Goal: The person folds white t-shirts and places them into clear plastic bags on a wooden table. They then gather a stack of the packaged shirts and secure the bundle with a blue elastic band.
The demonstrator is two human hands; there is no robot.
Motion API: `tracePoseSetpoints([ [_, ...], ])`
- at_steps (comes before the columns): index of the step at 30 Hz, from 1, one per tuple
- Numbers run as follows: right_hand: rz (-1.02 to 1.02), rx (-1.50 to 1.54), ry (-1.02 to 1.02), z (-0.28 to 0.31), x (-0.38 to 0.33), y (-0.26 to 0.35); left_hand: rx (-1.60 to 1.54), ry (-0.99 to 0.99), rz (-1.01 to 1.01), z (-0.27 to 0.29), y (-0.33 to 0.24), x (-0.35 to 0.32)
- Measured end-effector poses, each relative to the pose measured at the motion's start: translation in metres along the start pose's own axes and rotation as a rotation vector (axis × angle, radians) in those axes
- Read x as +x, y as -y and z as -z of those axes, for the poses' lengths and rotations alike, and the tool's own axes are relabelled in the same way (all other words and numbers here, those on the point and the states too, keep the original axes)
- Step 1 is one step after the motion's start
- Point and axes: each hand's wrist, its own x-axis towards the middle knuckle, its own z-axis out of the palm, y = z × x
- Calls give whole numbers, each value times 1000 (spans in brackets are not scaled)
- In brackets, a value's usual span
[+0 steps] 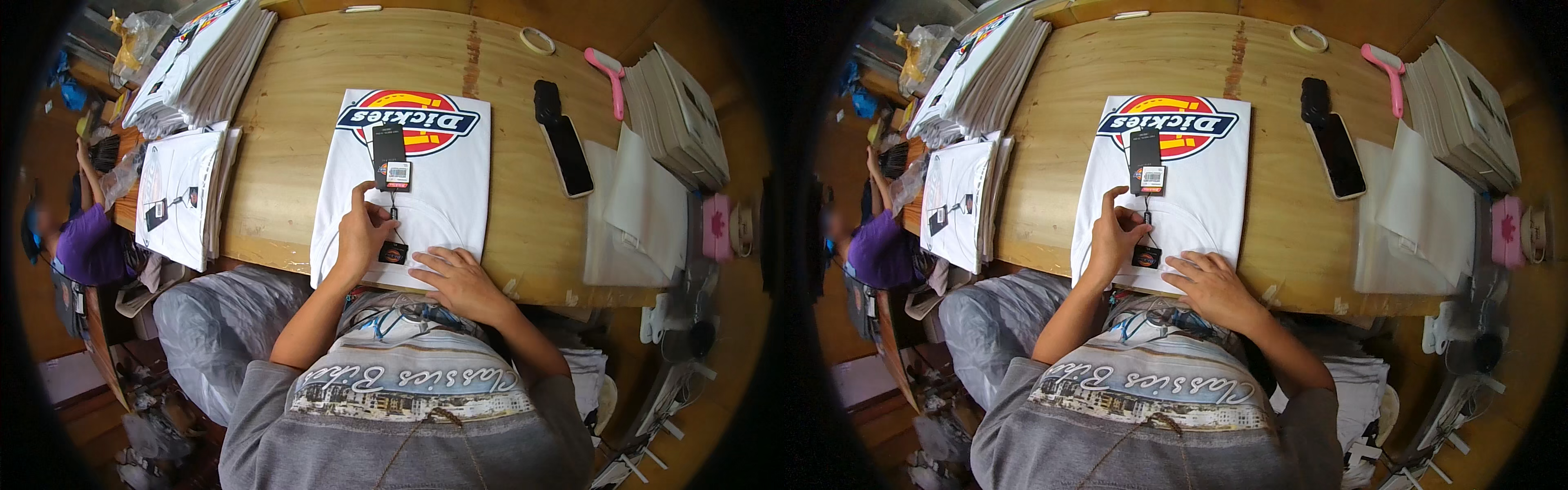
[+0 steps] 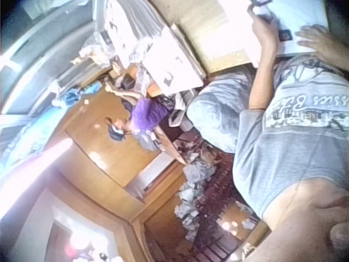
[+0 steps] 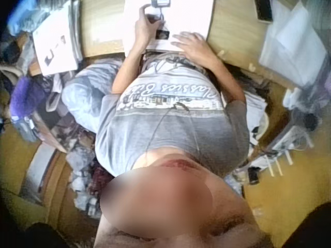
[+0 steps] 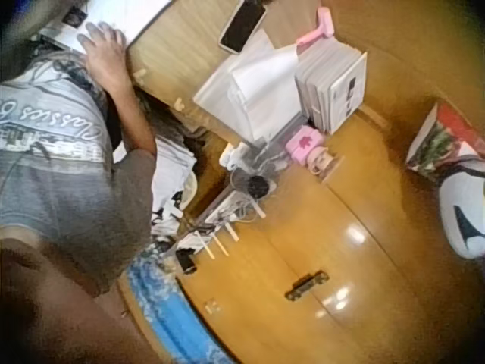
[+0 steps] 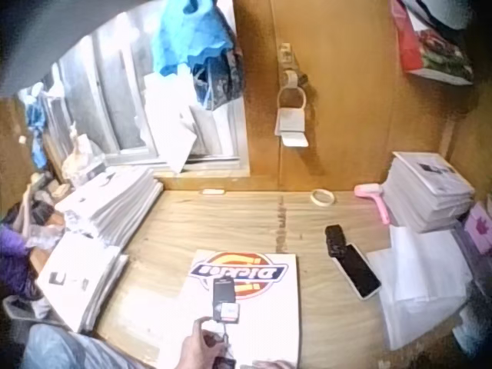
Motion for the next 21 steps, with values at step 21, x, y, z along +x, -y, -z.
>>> tracePoseSetpoints([
  [21, -203, 215, -599, -18, 72, -24, 98, 227, -145, 6, 3, 14],
])
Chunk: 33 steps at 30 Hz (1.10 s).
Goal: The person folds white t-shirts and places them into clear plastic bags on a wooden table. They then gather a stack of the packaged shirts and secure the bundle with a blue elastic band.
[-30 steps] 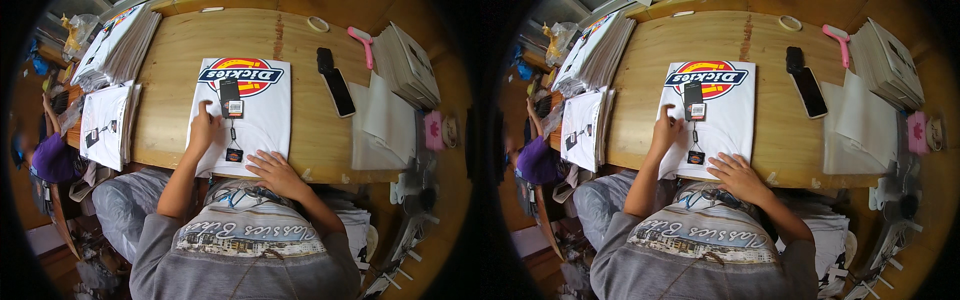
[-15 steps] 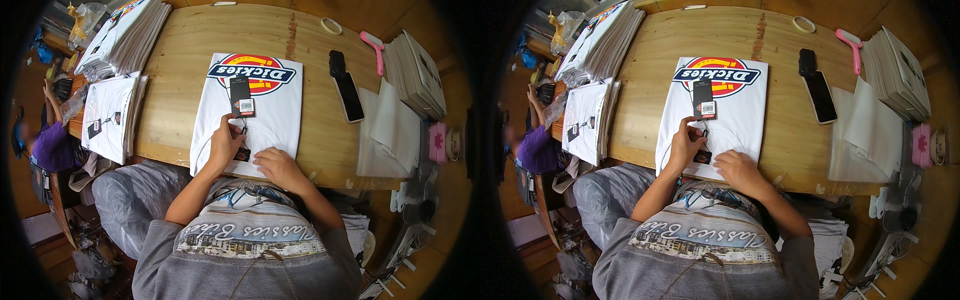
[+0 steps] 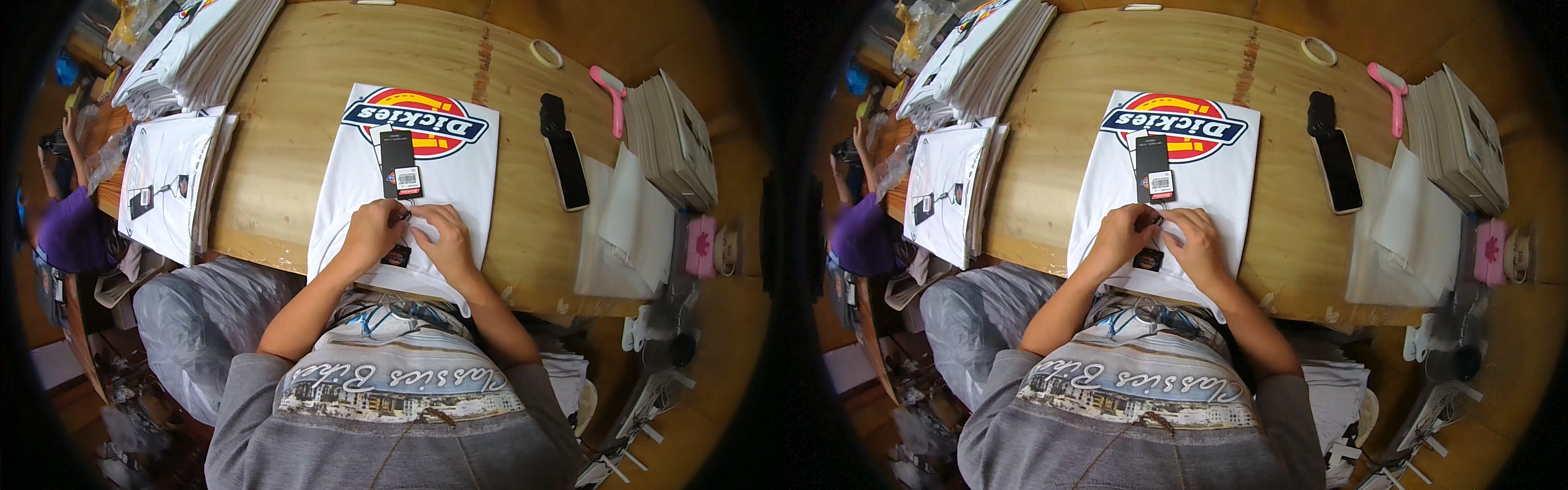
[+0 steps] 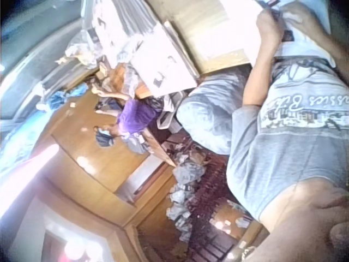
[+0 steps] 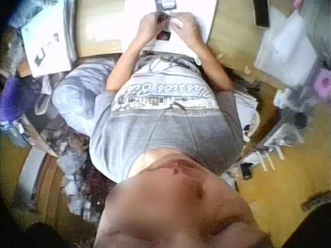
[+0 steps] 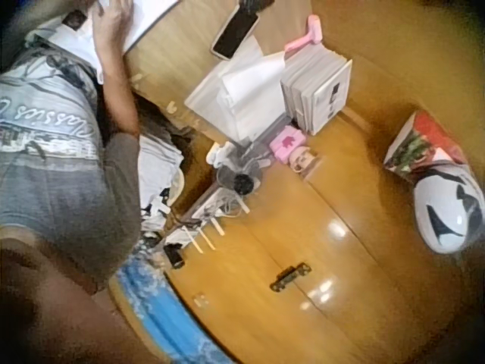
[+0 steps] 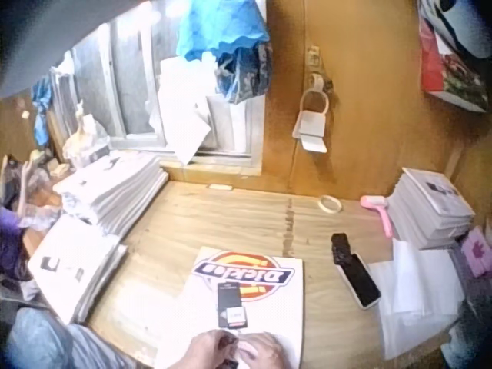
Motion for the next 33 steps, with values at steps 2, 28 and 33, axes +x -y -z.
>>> tracePoseSetpoints([
  [2, -95, 97, -15, 1, 0, 7, -238, 91, 106, 3, 6, 2],
  [28, -265, 273, 58, -25, 1, -1, -863, 224, 381, 1, 28, 8],
  [33, -270, 273, 53, -26, -1, -4, -838, 195, 388, 0, 27, 7],
])
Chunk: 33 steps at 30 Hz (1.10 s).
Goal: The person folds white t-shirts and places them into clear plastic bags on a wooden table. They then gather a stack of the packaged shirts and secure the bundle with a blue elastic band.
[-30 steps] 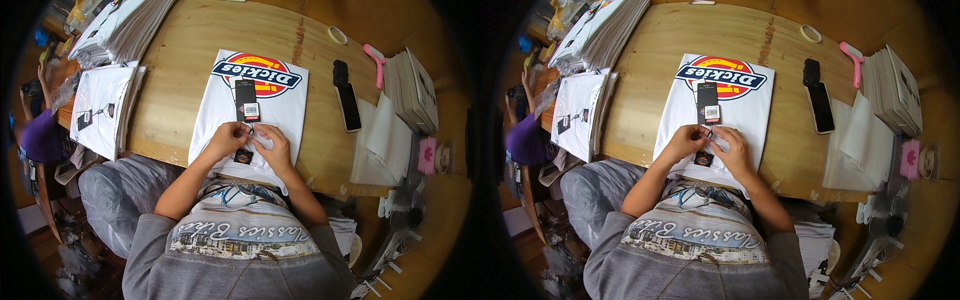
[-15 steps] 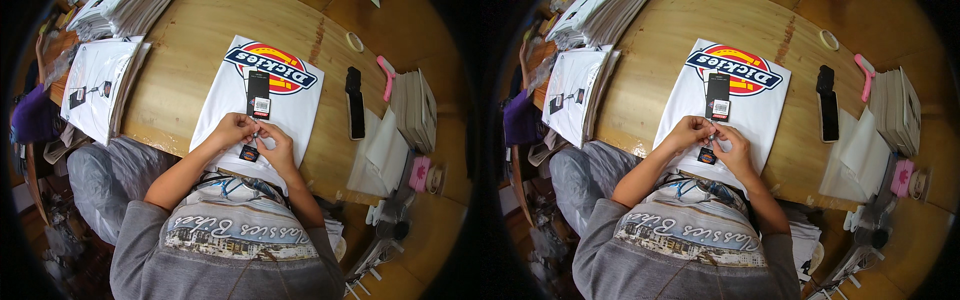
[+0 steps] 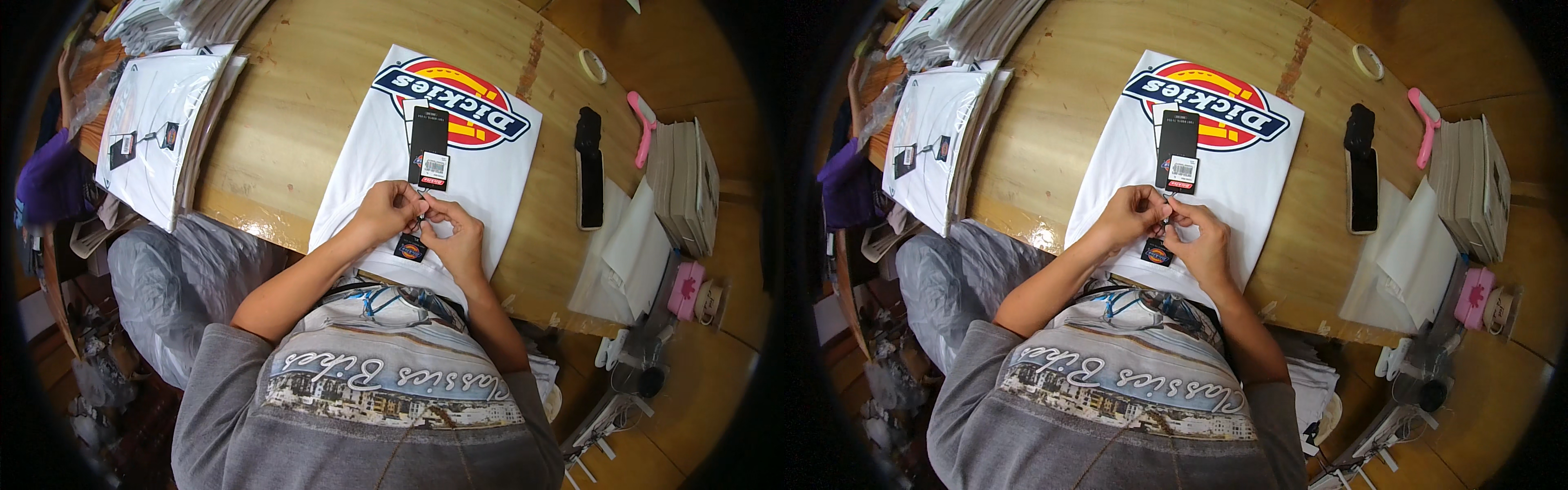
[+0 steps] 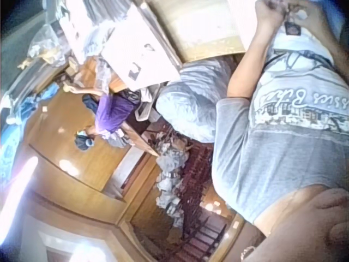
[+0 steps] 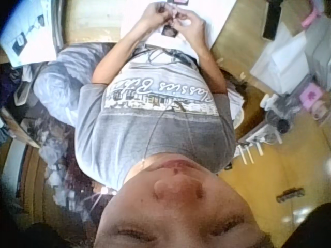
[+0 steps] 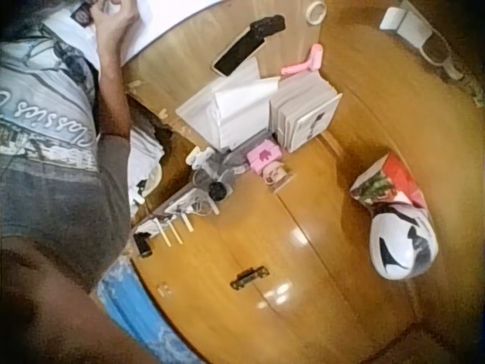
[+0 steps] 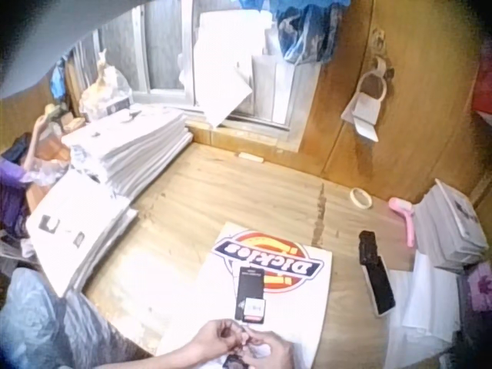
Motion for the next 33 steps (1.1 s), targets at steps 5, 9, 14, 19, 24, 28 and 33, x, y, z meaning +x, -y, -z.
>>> tracePoseSetpoints([
  [5, -8, 42, 25, 1, 1, -2, -11, -17, 15, -2, -1, 1],
  [9, -48, 187, 193, 13, 8, 6, -132, 31, -5, 4, 3, -1],
  [14, -131, 387, 243, 20, 13, 6, -9, 76, -66, 6, 4, -6],
  [19, -102, 311, 245, 21, 15, 5, 22, 77, -73, 4, 7, -8],
  [24, -101, 303, 206, 18, 13, 7, 60, 92, -55, 4, 3, -8],
  [28, -80, 257, 160, 14, 11, 2, 42, 76, -72, 5, 7, -7],
  [33, -100, 261, 86, 9, 8, 5, -5, 34, -86, 3, 9, -6],
])
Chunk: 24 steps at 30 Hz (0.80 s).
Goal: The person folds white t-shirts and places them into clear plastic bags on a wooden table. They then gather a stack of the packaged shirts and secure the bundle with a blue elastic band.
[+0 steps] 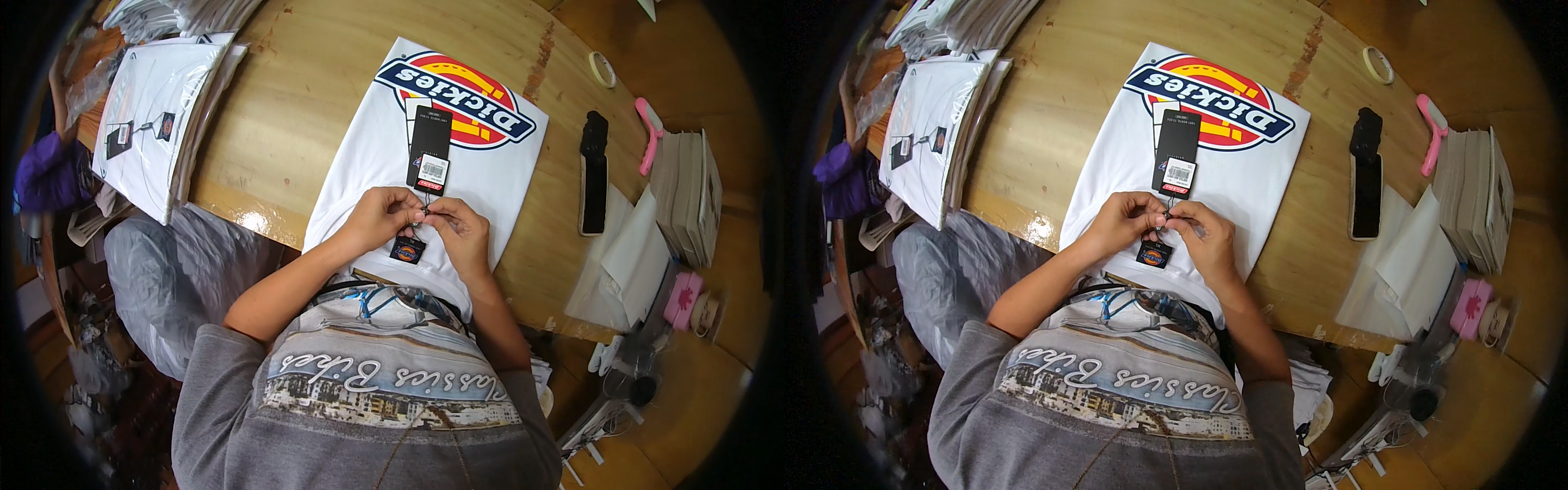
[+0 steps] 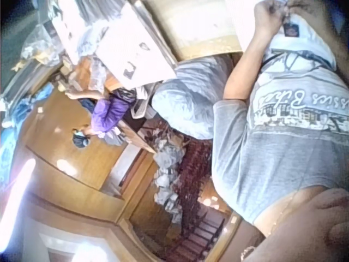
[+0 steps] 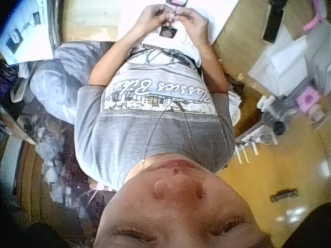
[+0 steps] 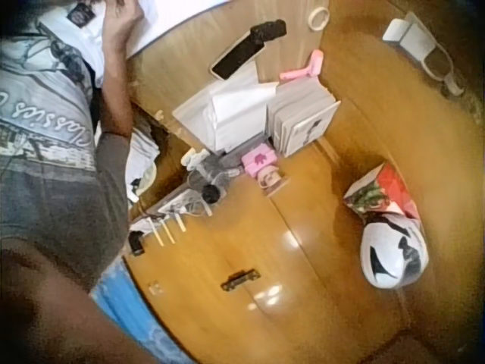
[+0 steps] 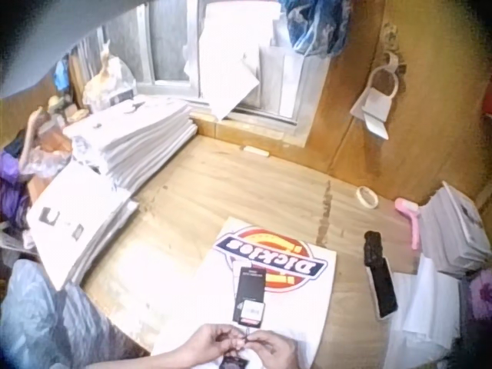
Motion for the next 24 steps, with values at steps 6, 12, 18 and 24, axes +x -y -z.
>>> tracePoseSetpoints([
  [6, 27, -150, 2, 2, 2, -2, 66, 13, 55, 0, 0, 0],
  [12, -16, -82, -59, -1, 1, -5, 8, -8, 2, -1, 0, 0],
  [18, -31, -116, -52, 0, 2, -3, 1, -34, 22, -2, -1, -1],
  [24, 124, -331, -27, -3, 5, 6, 48, -26, 29, -3, -1, -1],
])
